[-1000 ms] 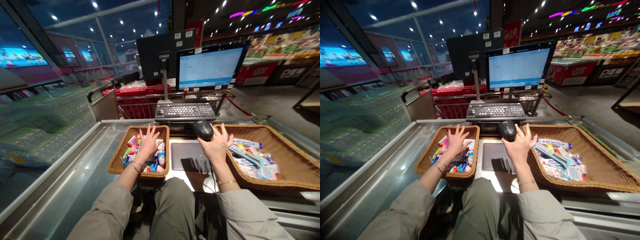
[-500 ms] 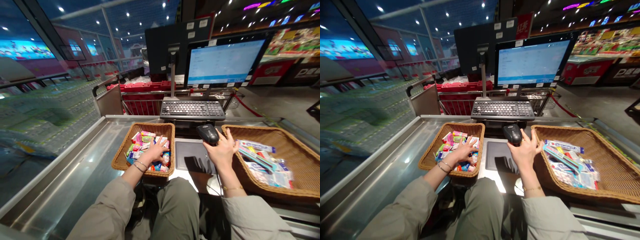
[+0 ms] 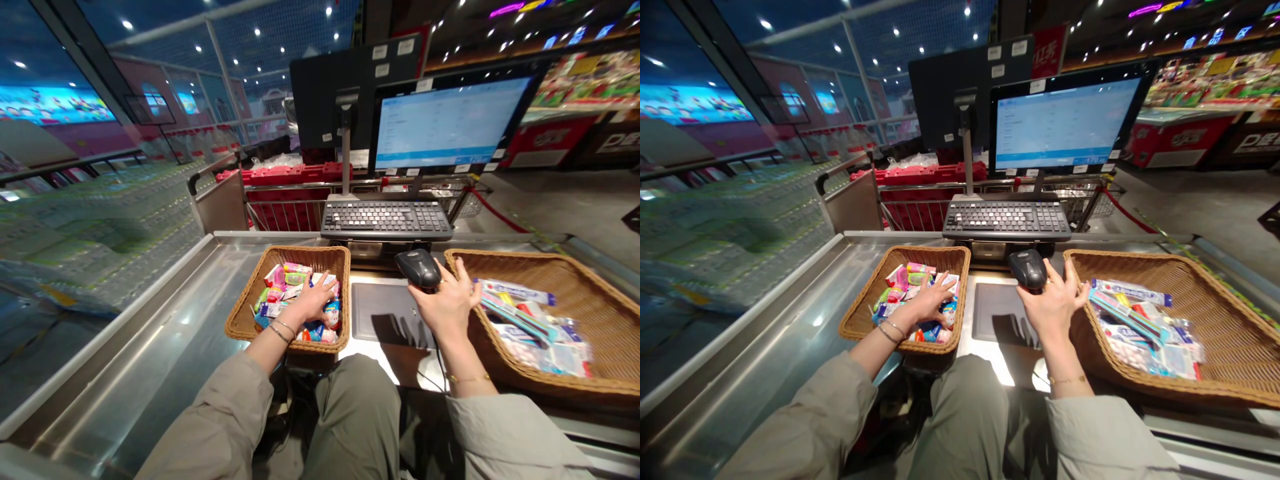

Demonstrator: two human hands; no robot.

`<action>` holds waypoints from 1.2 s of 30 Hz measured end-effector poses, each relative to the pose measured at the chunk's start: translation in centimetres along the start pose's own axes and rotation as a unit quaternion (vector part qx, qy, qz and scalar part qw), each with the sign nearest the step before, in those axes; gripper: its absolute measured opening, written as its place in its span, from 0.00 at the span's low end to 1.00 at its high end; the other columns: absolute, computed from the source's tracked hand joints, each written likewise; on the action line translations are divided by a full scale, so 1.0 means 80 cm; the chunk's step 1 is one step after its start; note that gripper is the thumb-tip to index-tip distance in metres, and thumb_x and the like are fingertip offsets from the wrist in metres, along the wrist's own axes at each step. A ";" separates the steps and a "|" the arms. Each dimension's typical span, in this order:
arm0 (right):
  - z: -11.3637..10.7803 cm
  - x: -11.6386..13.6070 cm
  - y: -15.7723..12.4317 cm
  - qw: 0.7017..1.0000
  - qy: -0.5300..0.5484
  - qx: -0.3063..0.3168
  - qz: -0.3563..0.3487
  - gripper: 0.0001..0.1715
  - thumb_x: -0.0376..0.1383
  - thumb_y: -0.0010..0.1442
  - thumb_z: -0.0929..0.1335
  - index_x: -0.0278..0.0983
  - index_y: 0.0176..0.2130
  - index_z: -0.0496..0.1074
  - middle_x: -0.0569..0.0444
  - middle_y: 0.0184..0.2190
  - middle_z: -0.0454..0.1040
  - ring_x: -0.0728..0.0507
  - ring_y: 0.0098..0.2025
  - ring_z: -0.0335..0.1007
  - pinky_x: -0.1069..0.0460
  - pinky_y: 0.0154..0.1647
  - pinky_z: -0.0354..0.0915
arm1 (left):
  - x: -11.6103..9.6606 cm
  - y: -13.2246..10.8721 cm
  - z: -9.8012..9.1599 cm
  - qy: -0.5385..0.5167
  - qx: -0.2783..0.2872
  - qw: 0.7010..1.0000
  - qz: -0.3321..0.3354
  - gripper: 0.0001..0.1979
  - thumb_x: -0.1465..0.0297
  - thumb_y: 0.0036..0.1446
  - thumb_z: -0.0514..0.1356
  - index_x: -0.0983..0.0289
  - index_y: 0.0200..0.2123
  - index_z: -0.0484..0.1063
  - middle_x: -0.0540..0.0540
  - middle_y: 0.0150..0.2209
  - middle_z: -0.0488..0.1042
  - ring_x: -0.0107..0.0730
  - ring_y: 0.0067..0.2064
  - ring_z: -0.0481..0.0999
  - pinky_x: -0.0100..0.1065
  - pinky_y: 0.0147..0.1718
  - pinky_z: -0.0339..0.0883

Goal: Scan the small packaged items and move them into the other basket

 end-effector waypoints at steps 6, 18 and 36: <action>-0.001 0.000 0.001 1.000 0.000 0.006 0.004 0.24 0.49 0.54 0.68 0.38 0.44 0.78 0.43 0.56 0.78 0.29 0.71 0.54 0.24 0.69 0.37 | -0.009 0.001 0.005 0.013 0.008 1.000 0.003 0.33 0.50 0.47 0.72 0.58 0.55 0.77 0.64 0.73 0.57 0.65 0.75 0.42 0.75 0.66 0.25; 0.000 -0.004 0.000 1.000 0.015 0.002 -0.004 0.26 0.51 0.55 0.68 0.38 0.46 0.78 0.43 0.56 0.78 0.29 0.71 0.54 0.24 0.70 0.36 | 0.051 -0.012 -0.031 -0.031 -0.046 0.995 -0.082 0.30 0.53 0.42 0.76 0.61 0.46 0.78 0.66 0.73 0.56 0.67 0.75 0.42 0.77 0.66 0.28; -0.006 -0.002 0.001 1.000 0.023 0.006 0.000 0.25 0.50 0.53 0.69 0.38 0.45 0.78 0.43 0.55 0.78 0.27 0.71 0.55 0.23 0.69 0.40 | 0.144 -0.050 -0.018 -0.030 -0.026 0.976 -0.216 0.26 0.56 0.51 0.72 0.47 0.55 0.77 0.56 0.74 0.56 0.68 0.75 0.41 0.83 0.62 0.29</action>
Point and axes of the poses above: each hand's wrist, its own y-axis towards the middle knuckle, its own z-axis out of the palm, x = y × z, the point moved 10 cm from there along y, towards the middle knuckle
